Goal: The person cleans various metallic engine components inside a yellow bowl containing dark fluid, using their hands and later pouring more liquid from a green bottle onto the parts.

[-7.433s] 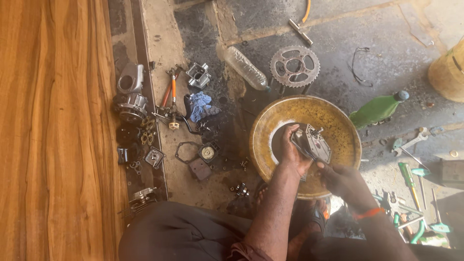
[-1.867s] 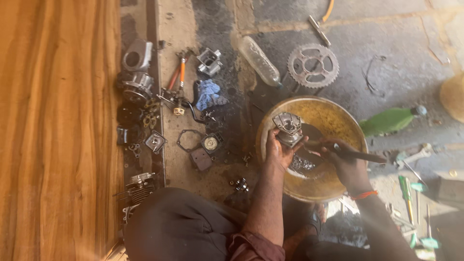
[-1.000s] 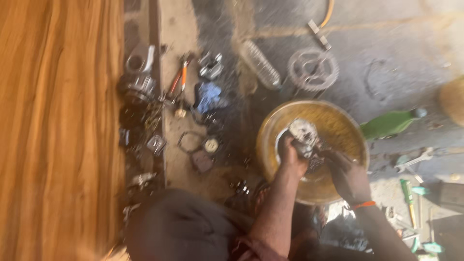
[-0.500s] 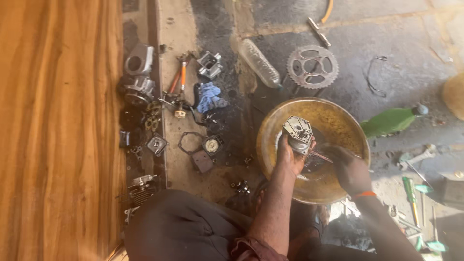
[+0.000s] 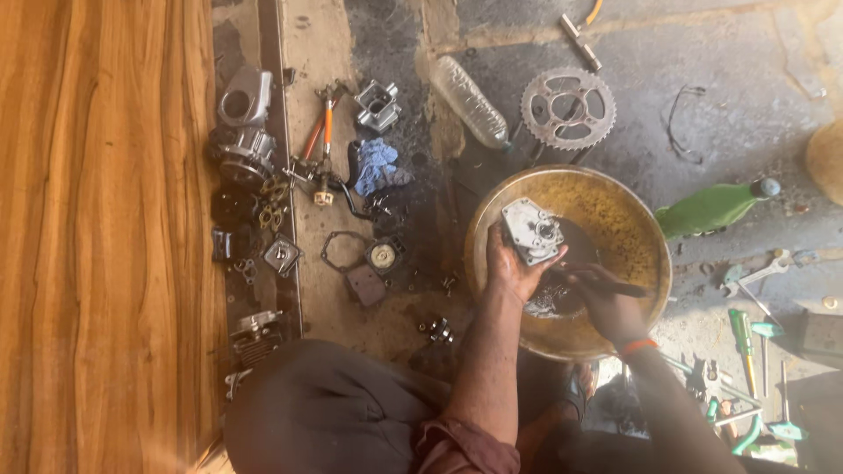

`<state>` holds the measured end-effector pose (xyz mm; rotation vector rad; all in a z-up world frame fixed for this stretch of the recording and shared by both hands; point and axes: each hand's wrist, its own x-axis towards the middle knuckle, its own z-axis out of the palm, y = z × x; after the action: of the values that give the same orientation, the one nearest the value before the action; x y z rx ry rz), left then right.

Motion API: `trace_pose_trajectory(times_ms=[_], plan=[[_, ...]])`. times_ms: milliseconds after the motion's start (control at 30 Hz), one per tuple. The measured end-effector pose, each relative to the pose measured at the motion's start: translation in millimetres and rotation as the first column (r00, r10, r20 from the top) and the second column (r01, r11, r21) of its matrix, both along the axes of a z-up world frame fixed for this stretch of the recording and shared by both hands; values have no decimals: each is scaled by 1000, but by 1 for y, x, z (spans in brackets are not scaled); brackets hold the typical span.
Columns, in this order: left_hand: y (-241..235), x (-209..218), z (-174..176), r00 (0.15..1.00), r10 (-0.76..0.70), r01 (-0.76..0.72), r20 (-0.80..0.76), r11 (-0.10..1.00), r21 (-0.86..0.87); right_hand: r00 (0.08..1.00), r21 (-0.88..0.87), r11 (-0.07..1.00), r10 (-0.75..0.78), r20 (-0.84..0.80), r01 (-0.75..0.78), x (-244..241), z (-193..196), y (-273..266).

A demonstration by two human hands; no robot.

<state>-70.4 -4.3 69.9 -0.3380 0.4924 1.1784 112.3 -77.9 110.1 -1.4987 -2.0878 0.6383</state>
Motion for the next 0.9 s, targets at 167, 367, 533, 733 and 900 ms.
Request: trace_pose_trajectory(times_ms=[167, 367, 533, 733, 900], plan=[[3, 13, -5, 981, 30, -2, -190, 990, 143, 978, -62, 996, -82, -191, 71, -50, 101, -6], [4, 19, 11, 997, 78, -78, 2, 992, 98, 975, 184, 982, -5, 222, -37, -38, 112, 5], [-8, 19, 37, 998, 29, -30, -48, 999, -17, 977, 110, 991, 49, 208, -73, -51, 98, -10], [-10, 22, 34, 987, 21, -18, -161, 1000, 18, 969, 161, 985, 26, 246, -68, -37, 97, -10], [-13, 29, 32, 996, 45, -39, -81, 997, 68, 979, 172, 985, -17, 201, -18, -21, 90, -2]])
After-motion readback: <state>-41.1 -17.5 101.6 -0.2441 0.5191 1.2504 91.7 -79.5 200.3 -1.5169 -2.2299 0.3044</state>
